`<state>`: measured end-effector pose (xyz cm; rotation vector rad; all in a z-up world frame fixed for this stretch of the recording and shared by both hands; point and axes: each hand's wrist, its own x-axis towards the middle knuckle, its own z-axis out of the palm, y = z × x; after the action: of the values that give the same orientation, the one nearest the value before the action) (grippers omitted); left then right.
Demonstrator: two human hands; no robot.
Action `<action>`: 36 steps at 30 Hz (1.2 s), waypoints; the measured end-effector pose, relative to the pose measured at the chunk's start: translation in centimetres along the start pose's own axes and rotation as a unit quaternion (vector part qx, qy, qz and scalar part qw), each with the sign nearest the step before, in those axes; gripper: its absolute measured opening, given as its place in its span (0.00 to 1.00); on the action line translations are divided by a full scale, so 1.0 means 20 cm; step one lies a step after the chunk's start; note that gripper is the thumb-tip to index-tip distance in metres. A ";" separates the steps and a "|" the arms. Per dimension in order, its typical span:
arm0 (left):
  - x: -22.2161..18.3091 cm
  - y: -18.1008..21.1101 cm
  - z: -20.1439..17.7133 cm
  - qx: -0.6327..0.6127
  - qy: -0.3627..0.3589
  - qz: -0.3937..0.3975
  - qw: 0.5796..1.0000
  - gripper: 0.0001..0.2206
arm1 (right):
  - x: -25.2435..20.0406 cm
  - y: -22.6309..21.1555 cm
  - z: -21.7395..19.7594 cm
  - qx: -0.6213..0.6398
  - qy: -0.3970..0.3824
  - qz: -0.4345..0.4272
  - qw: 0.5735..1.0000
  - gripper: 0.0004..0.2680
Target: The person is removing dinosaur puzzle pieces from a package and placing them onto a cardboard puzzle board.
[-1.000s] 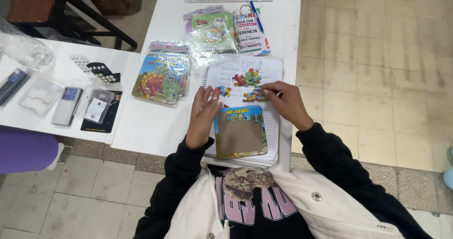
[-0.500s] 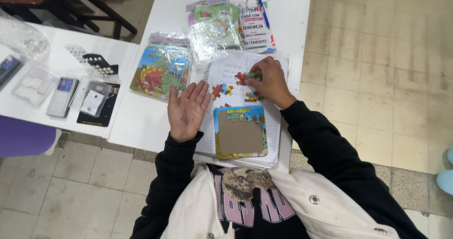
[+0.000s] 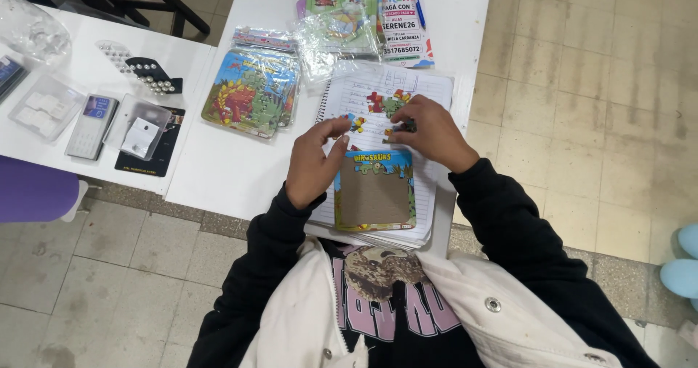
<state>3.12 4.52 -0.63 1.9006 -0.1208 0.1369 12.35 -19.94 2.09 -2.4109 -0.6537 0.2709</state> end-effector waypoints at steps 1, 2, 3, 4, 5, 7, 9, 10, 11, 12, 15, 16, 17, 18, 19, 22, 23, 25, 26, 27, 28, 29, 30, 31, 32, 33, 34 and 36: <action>-0.01 -0.03 0.02 -0.001 0.001 -0.002 1.000 0.13 | -0.01 0.00 0.01 0.000 -0.003 0.001 1.000 0.11; -0.02 -0.06 0.03 0.119 0.003 0.007 0.993 0.10 | -0.02 -0.01 0.02 -0.014 -0.003 -0.001 1.000 0.11; -0.01 -0.09 0.04 0.240 0.007 0.017 0.971 0.06 | -0.02 -0.02 0.03 -0.026 -0.001 -0.006 1.000 0.10; -0.01 -0.09 0.03 0.240 0.009 0.017 0.970 0.06 | -0.02 -0.03 0.04 -0.027 -0.002 -0.008 1.000 0.10; -0.01 -0.09 0.03 0.248 0.017 0.052 0.967 0.07 | -0.03 -0.04 0.05 -0.038 0.026 -0.027 0.999 0.09; 0.01 -0.09 0.03 0.254 0.026 0.086 0.963 0.08 | -0.05 -0.07 0.06 -0.050 0.054 -0.046 0.996 0.08; 0.03 -0.11 0.02 0.272 -0.011 0.109 0.956 0.09 | -0.09 -0.09 0.07 -0.023 -0.014 -0.135 0.990 0.11; 0.03 -0.09 0.01 0.271 -0.012 0.106 0.957 0.09 | -0.11 -0.09 0.08 -0.022 -0.017 -0.134 0.991 0.11; 0.04 -0.08 0.01 0.270 -0.027 0.111 0.956 0.08 | -0.12 -0.09 0.10 -0.023 -0.022 -0.141 0.989 0.11; 0.05 -0.07 0.00 0.269 -0.042 0.116 0.955 0.07 | -0.13 -0.09 0.11 -0.024 -0.027 -0.149 0.988 0.11; 0.06 -0.07 -0.02 0.252 -0.073 0.145 0.954 0.06 | -0.18 -0.08 0.11 -0.013 -0.042 -0.141 0.989 0.10; 0.06 -0.07 -0.01 0.252 -0.075 0.144 0.954 0.06 | -0.20 -0.09 0.11 -0.011 -0.042 -0.140 0.989 0.10; 0.07 -0.08 0.00 0.248 -0.078 0.135 0.956 0.07 | -0.21 -0.09 0.11 -0.007 -0.046 -0.140 0.989 0.10; 0.08 -0.08 0.01 0.245 -0.081 0.126 0.958 0.10 | -0.22 -0.10 0.11 -0.002 -0.049 -0.141 0.989 0.10; 0.09 -0.08 0.02 0.244 -0.084 0.126 0.958 0.10 | -0.23 -0.11 0.11 -0.002 -0.049 -0.139 0.989 0.10; 0.12 -0.08 0.06 0.261 -0.110 0.102 0.954 0.09 | -0.26 -0.12 0.12 -0.007 -0.042 -0.129 0.991 0.11; 0.12 -0.08 0.06 0.256 -0.113 0.094 0.955 0.09 | -0.26 -0.12 0.13 -0.011 -0.034 -0.123 0.992 0.11; 0.12 -0.09 0.08 0.252 -0.115 0.087 0.957 0.10 | -0.28 -0.13 0.13 -0.015 -0.027 -0.118 0.992 0.11; 0.11 -0.11 0.08 0.259 -0.113 0.082 0.956 0.09 | -0.29 -0.14 0.13 -0.011 -0.009 -0.138 0.990 0.11; 0.10 -0.12 0.09 0.267 -0.111 0.078 0.954 0.09 | -0.30 -0.15 0.12 -0.007 0.009 -0.158 0.987 0.12; 0.10 -0.14 0.09 0.267 -0.110 0.078 0.954 0.09 | -0.30 -0.15 0.14 -0.007 0.009 -0.158 0.987 0.12; 0.09 -0.17 0.10 0.268 -0.095 0.091 0.954 0.10 | -0.30 -0.15 0.15 -0.017 0.013 -0.156 0.988 0.12; 0.08 -0.19 0.10 0.269 -0.080 0.104 0.954 0.10 | -0.30 -0.15 0.16 -0.026 0.017 -0.154 0.988 0.12; 0.08 -0.15 0.08 0.269 -0.080 0.104 0.954 0.10 | -0.31 -0.15 0.17 -0.026 0.017 -0.154 0.988 0.12; 0.07 -0.10 0.06 0.250 -0.100 0.091 0.959 0.12 | -0.32 -0.15 0.18 -0.029 0.010 -0.141 0.990 0.11; 0.08 -0.05 0.04 0.231 -0.119 0.079 0.962 0.14 | -0.32 -0.15 0.19 -0.032 0.004 -0.130 0.991 0.10; 0.08 -0.05 0.04 0.232 -0.118 0.079 0.962 0.14 | -0.32 -0.16 0.19 -0.032 0.005 -0.131 0.991 0.10; 0.08 -0.06 0.04 0.261 -0.116 0.073 0.956 0.12 | -0.33 -0.17 0.20 -0.083 0.016 -0.157 0.984 0.09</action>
<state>4.93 4.08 -1.76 2.4329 -0.4186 0.0450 3.99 -19.03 1.33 -2.4157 -1.0633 0.0476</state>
